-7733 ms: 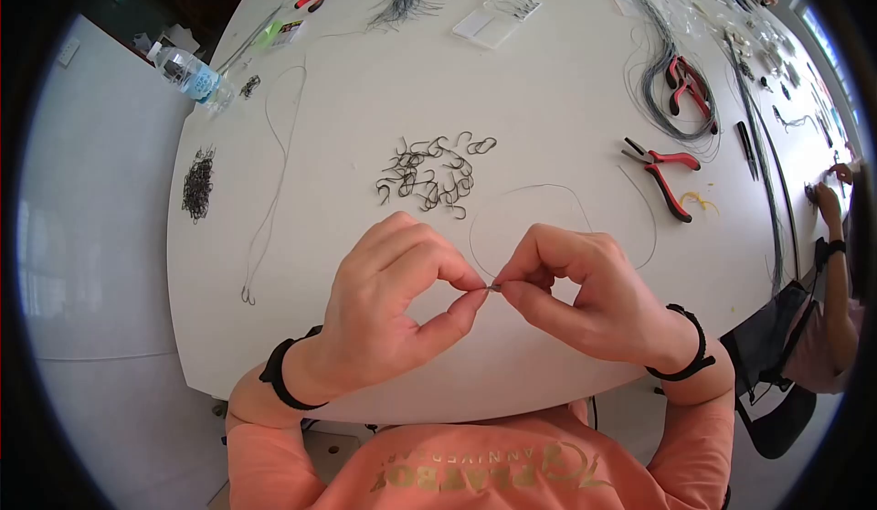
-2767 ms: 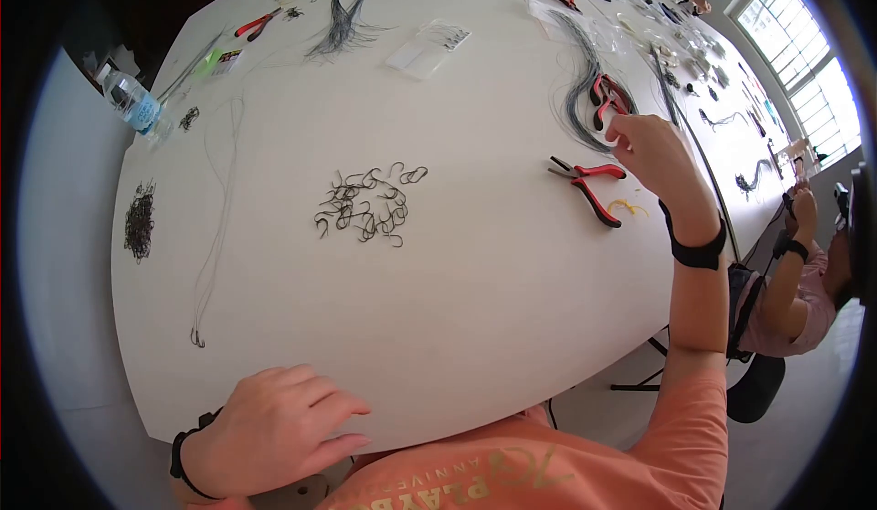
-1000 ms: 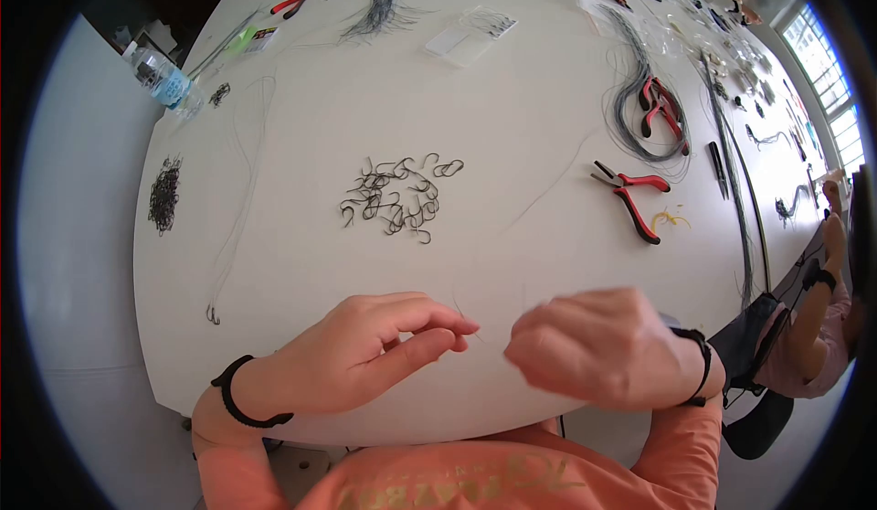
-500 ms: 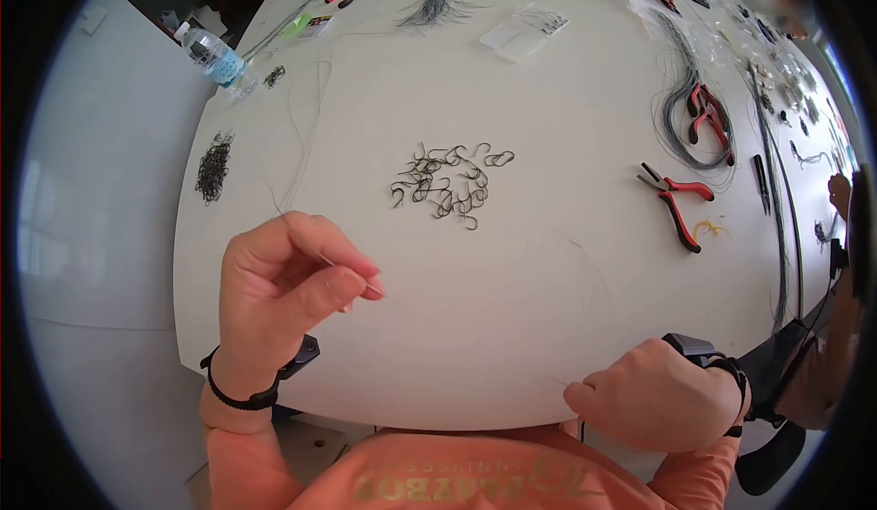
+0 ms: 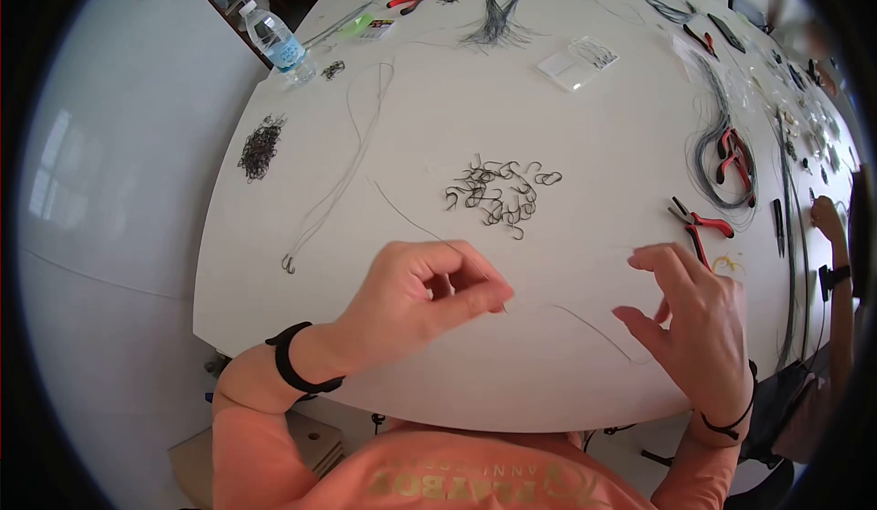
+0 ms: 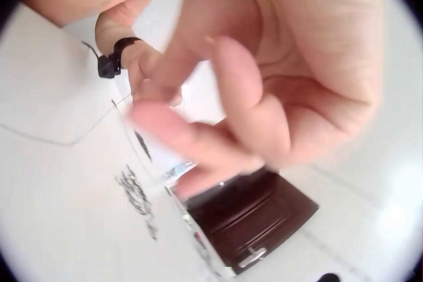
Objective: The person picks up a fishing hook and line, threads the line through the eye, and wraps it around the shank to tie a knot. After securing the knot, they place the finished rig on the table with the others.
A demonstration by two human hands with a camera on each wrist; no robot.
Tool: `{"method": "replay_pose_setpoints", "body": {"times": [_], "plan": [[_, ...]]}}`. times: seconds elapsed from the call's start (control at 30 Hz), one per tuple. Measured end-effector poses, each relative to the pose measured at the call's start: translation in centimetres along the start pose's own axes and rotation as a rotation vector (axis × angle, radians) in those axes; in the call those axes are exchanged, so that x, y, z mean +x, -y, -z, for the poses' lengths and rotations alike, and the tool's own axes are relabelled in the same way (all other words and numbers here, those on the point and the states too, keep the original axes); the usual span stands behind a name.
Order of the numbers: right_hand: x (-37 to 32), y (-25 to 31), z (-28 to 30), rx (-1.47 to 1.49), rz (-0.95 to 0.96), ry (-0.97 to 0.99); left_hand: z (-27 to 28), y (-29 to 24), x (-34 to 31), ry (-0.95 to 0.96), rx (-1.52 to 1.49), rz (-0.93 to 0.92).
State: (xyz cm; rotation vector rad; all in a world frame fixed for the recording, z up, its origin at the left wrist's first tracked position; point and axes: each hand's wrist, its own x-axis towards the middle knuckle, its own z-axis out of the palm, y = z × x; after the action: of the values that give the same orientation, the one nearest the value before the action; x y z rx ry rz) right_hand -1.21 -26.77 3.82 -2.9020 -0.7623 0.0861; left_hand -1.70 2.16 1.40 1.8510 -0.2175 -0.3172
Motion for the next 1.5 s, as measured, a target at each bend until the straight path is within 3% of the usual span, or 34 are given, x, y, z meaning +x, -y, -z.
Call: {"method": "replay_pose_setpoints", "body": {"times": [0.07, 0.13, 0.2, 0.27, 0.3, 0.37, 0.43, 0.47, 0.57, 0.63, 0.7, 0.77, 0.9, 1.2, 1.5], "plan": [[0.8, 1.3, 0.4, 0.56, 0.104, -0.177, -1.6, -0.3, -0.1, 0.113, 0.044, 0.007], [1.0, 1.8, -0.3, 0.663, 0.159, -0.126, -3.0, -0.4, 0.0, 0.253, 0.207, -0.188], [1.2, 1.8, -1.5, 0.792, 0.265, -0.061, -4.3, -0.1, 0.0, 0.291, 0.24, -0.258], [1.4, 1.6, -2.2, 0.861, 0.254, -0.059, -5.1, 0.3, 0.0, 0.355, 0.332, -0.344], [1.7, 1.7, -2.1, 0.933, 0.256, -0.053, -5.2, 0.3, 0.1, 0.365, 0.33, -0.346], [1.9, 1.3, -1.0, 1.056, 0.155, 0.013, -5.4, -0.1, 0.2, 0.55, 0.41, -0.18], [2.1, 0.6, -0.7, 1.204, 0.107, 0.155, -5.3, -0.2, 0.3, 0.569, 0.463, -0.194], [2.1, 0.0, -1.0, 1.067, 0.2, 0.101, -5.1, -0.2, 0.3, 0.575, 0.521, -0.203], [2.2, -0.7, -0.9, 0.959, 0.243, -0.036, -4.2, -0.7, 0.3, 0.574, 0.491, -0.131], [2.1, -0.8, -0.7, 0.95, 0.202, -0.051, -3.2, -0.9, 0.5, 0.602, 0.46, -0.055], [2.0, -0.8, -1.0, 0.854, 0.206, -0.187, -2.9, -1.1, 0.5, 0.631, 0.427, 0.017], [1.8, -0.3, -1.3, 0.854, 0.222, -0.223, -2.9, -1.2, 0.4, 0.242, 0.363, -0.173], [1.8, 0.9, -2.4, 0.836, 0.301, -0.336, -1.9, -2.2, 1.2, 0.198, 0.164, -0.145], [2.2, 1.2, -3.1, 0.754, 0.269, -0.491, -1.8, -2.1, 2.6, 0.147, 0.054, -0.148], [2.7, 1.4, -3.2, 0.579, 0.263, -0.51, -1.4, -1.7, 2.7, 0.185, -0.027, -0.058]]}}
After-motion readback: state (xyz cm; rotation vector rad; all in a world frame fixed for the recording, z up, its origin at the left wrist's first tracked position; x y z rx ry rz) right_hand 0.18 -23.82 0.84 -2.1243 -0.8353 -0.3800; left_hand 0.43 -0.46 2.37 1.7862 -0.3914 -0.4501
